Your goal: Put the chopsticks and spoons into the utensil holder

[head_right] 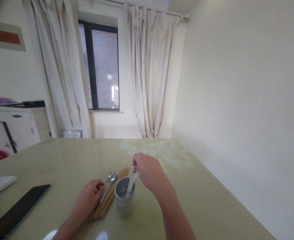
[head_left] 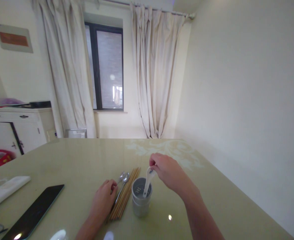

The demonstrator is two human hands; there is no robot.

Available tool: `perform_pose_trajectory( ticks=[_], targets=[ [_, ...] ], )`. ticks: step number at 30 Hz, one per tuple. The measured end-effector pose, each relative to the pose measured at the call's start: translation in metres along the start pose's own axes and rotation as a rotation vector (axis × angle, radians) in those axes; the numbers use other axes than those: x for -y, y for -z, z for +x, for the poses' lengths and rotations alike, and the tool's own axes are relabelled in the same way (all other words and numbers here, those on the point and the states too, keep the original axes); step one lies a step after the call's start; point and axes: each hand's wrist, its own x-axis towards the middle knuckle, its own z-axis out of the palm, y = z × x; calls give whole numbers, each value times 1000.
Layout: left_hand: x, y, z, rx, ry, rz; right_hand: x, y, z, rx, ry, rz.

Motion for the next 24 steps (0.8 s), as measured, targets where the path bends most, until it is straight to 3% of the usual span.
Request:
perform_pose_trajectory(
  ticks=[4, 7, 10, 16, 20, 24],
  targets=[
    [0, -2, 0, 36, -2, 5, 0, 22, -9, -142, 10, 93],
    [4, -7, 1, 11, -26, -2, 6, 22, -9, -232, 12, 159],
    [7, -6, 4, -101, -56, -76, 13, 5, 0, -280, 25, 201],
    [-8, 14, -1, -490, -171, -299, 32, -37, 20, -226, 34, 109],
    [-21, 11, -11, -495, -380, -174, 48, -57, 21, -170, 79, 102],
    [-26, -4, -11, -438, -399, -228, 54, -69, 19, -127, 112, 108]
  ],
)
